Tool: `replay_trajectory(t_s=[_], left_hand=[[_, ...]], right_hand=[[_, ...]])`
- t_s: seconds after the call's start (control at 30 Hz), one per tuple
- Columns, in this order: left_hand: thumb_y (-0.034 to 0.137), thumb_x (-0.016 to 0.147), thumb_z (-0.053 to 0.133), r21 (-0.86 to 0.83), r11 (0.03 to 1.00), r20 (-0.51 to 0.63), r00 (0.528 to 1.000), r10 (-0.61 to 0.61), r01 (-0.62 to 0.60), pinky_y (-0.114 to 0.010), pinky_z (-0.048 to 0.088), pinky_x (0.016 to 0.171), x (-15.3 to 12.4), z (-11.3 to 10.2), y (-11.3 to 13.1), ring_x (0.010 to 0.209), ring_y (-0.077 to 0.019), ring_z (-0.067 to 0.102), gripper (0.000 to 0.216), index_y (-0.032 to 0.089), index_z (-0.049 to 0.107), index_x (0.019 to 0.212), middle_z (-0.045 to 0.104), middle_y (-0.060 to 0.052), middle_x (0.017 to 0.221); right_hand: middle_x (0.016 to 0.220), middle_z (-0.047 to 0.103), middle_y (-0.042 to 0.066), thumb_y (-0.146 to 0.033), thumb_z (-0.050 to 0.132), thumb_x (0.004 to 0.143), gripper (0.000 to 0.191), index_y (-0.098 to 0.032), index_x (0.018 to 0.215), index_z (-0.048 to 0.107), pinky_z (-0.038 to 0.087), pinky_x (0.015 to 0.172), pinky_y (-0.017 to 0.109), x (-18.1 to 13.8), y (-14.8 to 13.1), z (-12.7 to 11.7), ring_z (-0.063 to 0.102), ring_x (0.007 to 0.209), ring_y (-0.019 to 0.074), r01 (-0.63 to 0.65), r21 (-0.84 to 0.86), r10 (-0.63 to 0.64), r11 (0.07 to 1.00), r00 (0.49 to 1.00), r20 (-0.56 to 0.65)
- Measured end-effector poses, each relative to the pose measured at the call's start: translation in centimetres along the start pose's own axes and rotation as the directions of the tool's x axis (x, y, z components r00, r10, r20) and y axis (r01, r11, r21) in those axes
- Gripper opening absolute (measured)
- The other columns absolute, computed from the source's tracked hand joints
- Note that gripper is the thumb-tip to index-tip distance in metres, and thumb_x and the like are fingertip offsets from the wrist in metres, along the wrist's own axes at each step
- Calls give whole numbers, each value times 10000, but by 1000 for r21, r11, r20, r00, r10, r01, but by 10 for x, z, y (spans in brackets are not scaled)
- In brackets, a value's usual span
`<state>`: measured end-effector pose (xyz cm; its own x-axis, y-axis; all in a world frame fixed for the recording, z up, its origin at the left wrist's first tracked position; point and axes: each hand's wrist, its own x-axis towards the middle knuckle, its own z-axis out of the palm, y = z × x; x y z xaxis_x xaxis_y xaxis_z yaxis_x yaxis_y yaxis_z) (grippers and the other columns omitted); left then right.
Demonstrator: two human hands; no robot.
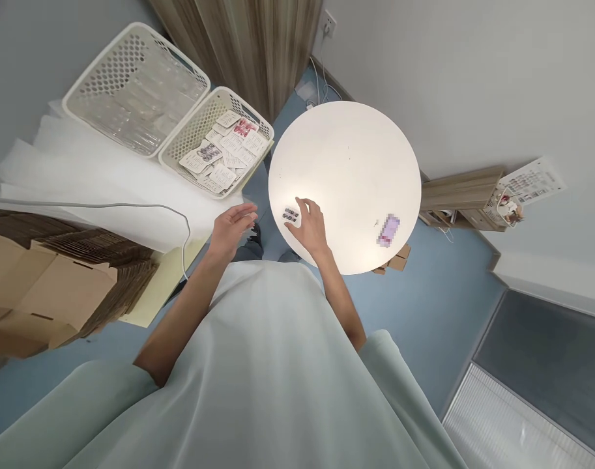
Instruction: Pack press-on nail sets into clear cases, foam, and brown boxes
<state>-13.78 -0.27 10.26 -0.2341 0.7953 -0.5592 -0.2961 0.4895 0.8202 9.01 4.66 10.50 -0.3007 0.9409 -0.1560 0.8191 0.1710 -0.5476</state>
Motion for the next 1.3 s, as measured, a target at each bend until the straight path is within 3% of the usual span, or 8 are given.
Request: replay_trajectory(t_s=[0.13, 0.27, 0.6, 0.8, 0.9, 1.0, 1.13, 1.3], left_hand=[[367, 759, 887, -42, 998, -26, 999, 37, -39, -448, 594, 1024, 23, -22, 10, 1279, -334, 693, 427, 207, 778, 1140, 779, -147, 1305], [369, 748, 866, -73, 995, -59, 996, 66, -70, -439, 584, 1036, 47, -42, 24, 1246, -310, 703, 437, 203, 763, 1139, 781, -142, 1291], [310, 797, 828, -14, 970, -179, 955, 236, -242, -389, 539, 1078, 128, -79, 53, 1212, -284, 685, 394, 209, 725, 1163, 724, -122, 1297], [318, 862, 780, 382, 889, -227, 908, 354, -251, -532, 418, 1244, 189, -109, 74, 1422, -372, 554, 553, 193, 629, 1379, 596, -184, 1451], [322, 838, 813, 487, 842, -239, 892, 384, -232, -624, 326, 1290, 212, -123, 86, 1489, -444, 463, 631, 177, 600, 1414, 552, -216, 1481], [274, 814, 827, 526, 832, -251, 903, 350, -176, -707, 250, 1283, 226, -135, 97, 1536, -490, 358, 684, 174, 572, 1440, 485, -245, 1556], [86, 843, 712, 624, 777, -224, 934, 279, -82, -686, 171, 1286, 234, -148, 104, 1580, -431, 258, 636, 77, 521, 1450, 361, -271, 1679], [-17, 811, 679, 691, 721, -198, 944, 265, -58, -649, 219, 1238, 234, -157, 104, 1499, -401, 305, 616, -9, 526, 1407, 357, -292, 1675]], right_hand=[[1469, 605, 171, -266, 666, 1027, 301, -237, 1325, 705, 480, 1226, 554, 7, -26, -9, 560, 1432, 331, -6, -15, 6, 1000, 1000, -20], [1408, 644, 156, -200, 600, 1032, 153, -230, 1089, 739, 496, 1203, 513, 9, -59, -18, 591, 1398, 306, -21, -15, 20, 1000, 998, -58], [1383, 671, 154, -192, 598, 1013, 137, -241, 951, 710, 538, 1156, 522, 25, -113, -20, 617, 1372, 305, -50, -9, 48, 999, 992, -118], [1389, 676, 143, -206, 600, 1007, 127, -242, 953, 708, 540, 1156, 516, 46, -133, -21, 621, 1373, 297, -41, 1, 41, 999, 994, -101], [1394, 676, 140, -217, 596, 1008, 130, -243, 954, 711, 548, 1150, 516, 54, -139, -18, 618, 1381, 298, -48, 12, 49, 999, 995, -83], [1404, 677, 135, -223, 591, 1010, 133, -247, 959, 712, 558, 1135, 516, 59, -142, -15, 611, 1395, 300, -63, 25, 64, 998, 996, -69], [1406, 683, 132, -222, 594, 1006, 130, -248, 955, 711, 560, 1132, 514, 62, -144, -14, 614, 1399, 303, -84, 31, 86, 996, 995, -59], [1390, 693, 136, -227, 597, 1004, 126, -246, 951, 709, 557, 1129, 521, 65, -142, -11, 620, 1397, 311, -95, 30, 97, 995, 994, -55]])
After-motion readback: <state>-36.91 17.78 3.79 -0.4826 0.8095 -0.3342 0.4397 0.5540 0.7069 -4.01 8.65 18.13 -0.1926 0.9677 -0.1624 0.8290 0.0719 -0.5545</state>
